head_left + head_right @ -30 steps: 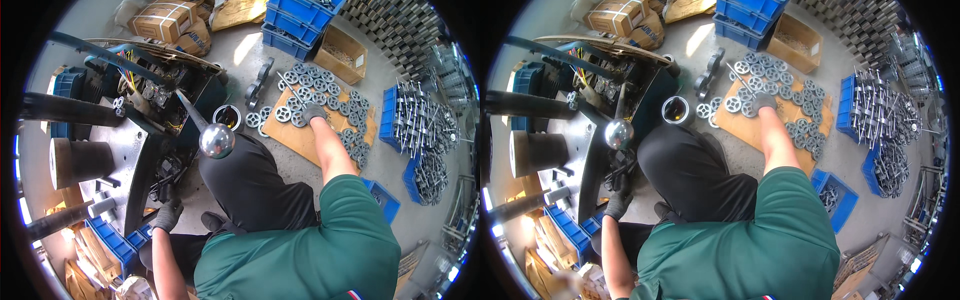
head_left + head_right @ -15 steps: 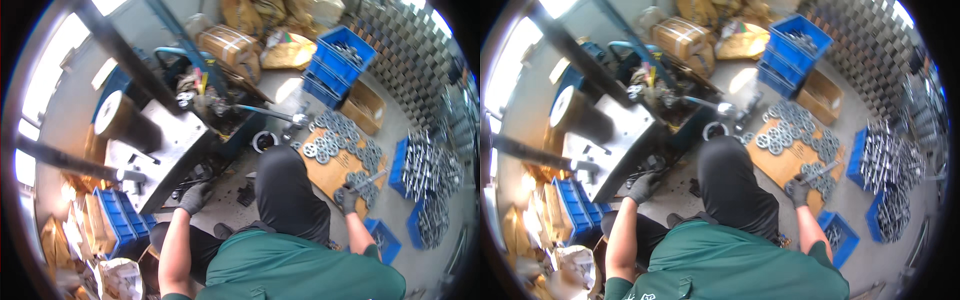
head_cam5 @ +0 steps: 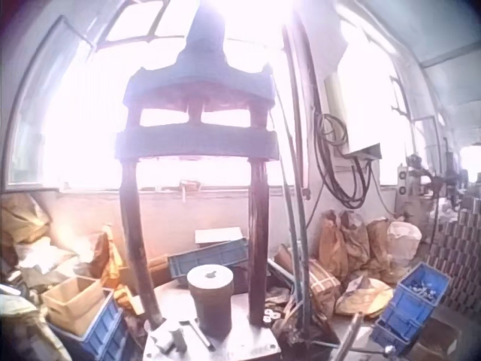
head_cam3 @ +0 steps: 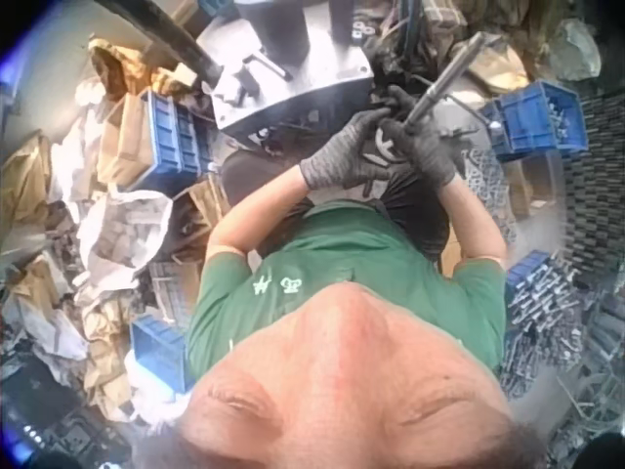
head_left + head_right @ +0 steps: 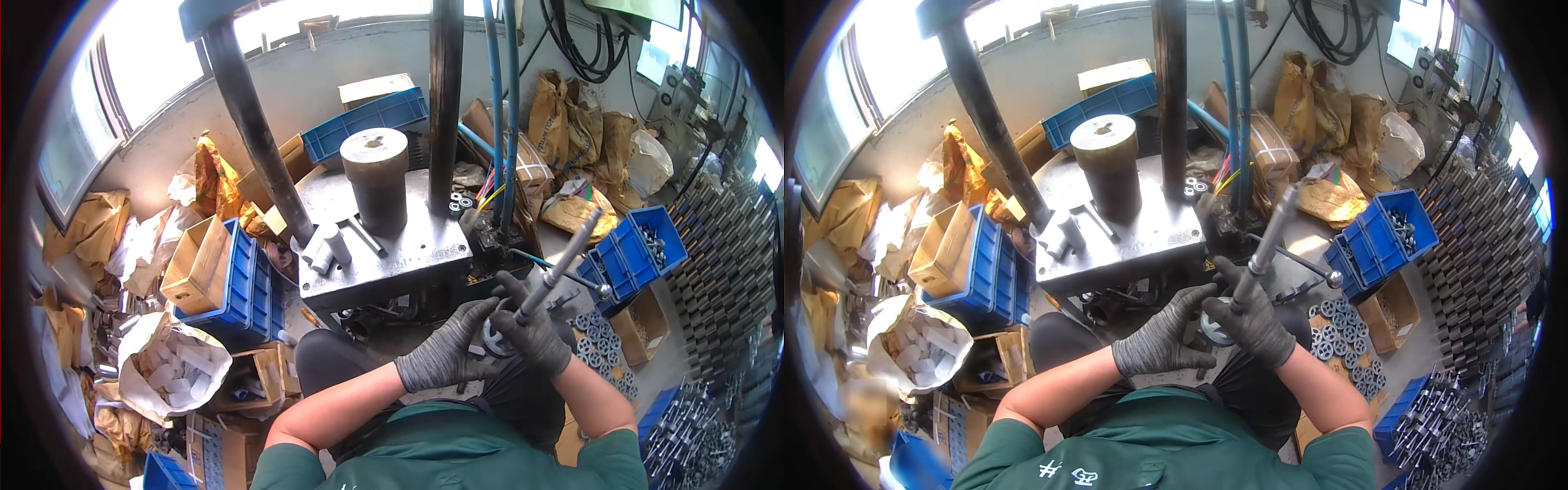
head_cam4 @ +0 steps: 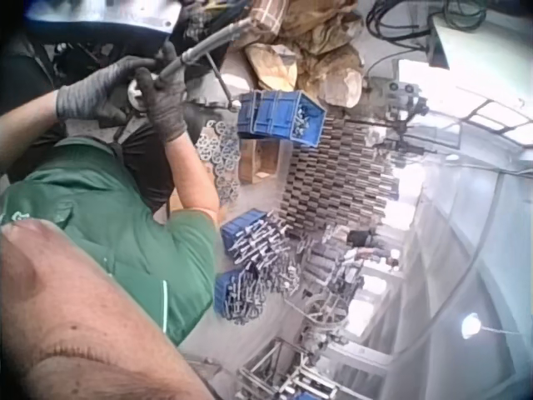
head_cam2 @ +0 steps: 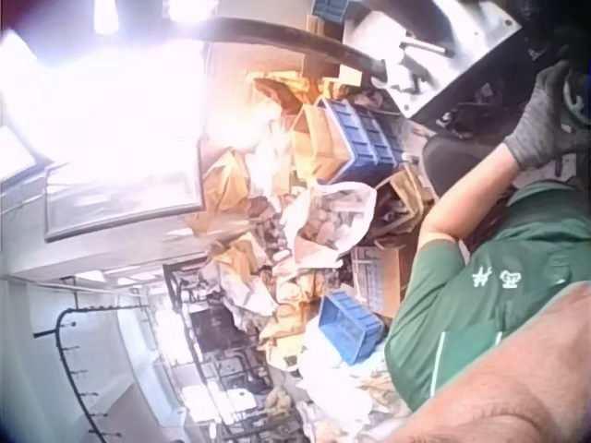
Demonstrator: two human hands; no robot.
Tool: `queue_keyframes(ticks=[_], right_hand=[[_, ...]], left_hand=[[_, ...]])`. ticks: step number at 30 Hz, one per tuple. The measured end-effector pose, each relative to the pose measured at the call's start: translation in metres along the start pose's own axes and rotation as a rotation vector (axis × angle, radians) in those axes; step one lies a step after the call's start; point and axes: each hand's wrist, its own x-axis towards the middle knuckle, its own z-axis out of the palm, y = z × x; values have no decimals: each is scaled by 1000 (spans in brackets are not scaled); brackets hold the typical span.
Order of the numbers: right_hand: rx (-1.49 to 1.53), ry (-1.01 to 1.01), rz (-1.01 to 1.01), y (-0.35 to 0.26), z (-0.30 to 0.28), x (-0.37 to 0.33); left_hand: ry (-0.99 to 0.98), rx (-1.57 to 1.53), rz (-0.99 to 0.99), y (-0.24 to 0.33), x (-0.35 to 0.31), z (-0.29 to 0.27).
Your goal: The person assembles metal components by hand using an industrial manual press, then sorts the finished parts into blue plastic bins on a sorting table.
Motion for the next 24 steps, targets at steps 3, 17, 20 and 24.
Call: queue_keyframes(ticks=[3, 17, 20, 24], right_hand=[[244, -96, 121, -6, 26, 47], [-1247, -459, 100, -67, -139, 40], [-1147, -451, 158, -46, -138, 31], [-1078, -334, 70, -33, -140, 26]], left_hand=[[218, 222, -75, 3, 4, -7], [715, 747, -41, -17, 178, -292], [629, 979, -233, -39, 204, -319], [563, 895, -417, -51, 215, -329]])
